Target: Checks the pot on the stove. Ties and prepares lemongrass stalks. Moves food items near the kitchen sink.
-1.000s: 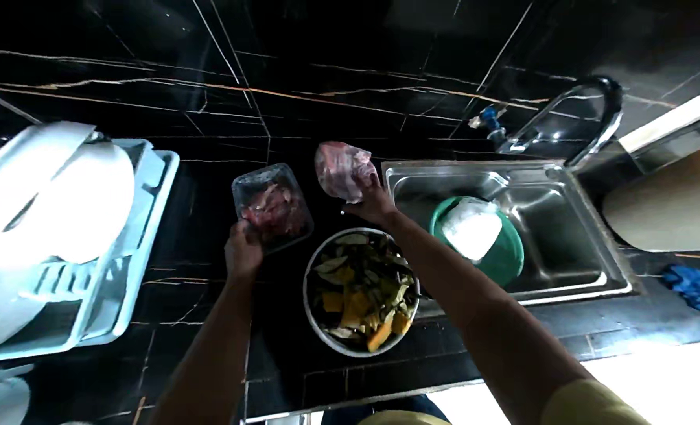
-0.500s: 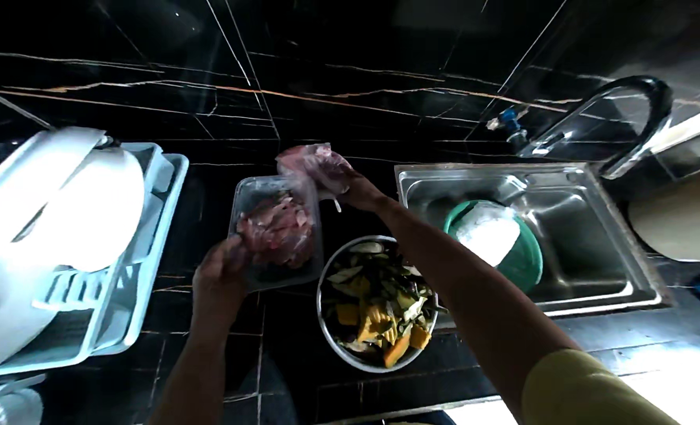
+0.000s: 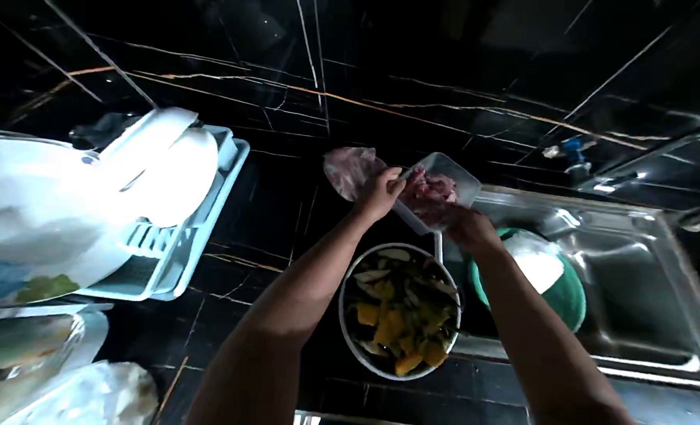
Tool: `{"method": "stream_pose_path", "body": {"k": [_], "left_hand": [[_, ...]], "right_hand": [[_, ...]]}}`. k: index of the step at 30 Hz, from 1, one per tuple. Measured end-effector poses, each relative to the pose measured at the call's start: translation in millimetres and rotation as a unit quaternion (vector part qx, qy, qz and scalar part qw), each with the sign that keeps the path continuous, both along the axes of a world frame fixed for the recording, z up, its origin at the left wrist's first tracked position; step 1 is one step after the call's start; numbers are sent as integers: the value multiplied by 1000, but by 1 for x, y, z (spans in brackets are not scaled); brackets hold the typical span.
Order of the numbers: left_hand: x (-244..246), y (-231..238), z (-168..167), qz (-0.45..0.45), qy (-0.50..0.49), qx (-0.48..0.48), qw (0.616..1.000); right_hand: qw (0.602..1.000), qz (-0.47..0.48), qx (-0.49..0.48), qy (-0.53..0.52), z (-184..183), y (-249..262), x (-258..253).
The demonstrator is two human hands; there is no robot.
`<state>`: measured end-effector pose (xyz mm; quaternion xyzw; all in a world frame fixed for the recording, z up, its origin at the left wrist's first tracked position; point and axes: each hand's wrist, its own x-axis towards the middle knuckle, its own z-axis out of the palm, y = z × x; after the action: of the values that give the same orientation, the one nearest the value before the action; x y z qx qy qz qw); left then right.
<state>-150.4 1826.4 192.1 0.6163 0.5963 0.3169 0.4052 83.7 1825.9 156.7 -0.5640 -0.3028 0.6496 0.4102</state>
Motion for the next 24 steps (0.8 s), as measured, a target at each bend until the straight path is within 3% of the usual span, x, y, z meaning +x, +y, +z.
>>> {"method": "stream_pose_path", "body": {"k": [4,7,14,19,24], "left_hand": [[-14,-49,6,0,18,48,999],[-47,-104,-18,11,22,85,996],[-100,-250,-45,136,52,3,989],[-77,-318,-60,162,32,-3,986],[-31,-334,-63,147,-80,-152,974]], "right_hand": [[996,-85,-16,28,-19,18,-14],[993,-104,-2,49,-27,41,-34],[1000,0,-3,-20,-25,68,-54],[990,75,1,-115,-19,30,-9],[969,59,29,-238,-19,-68,54]]}}
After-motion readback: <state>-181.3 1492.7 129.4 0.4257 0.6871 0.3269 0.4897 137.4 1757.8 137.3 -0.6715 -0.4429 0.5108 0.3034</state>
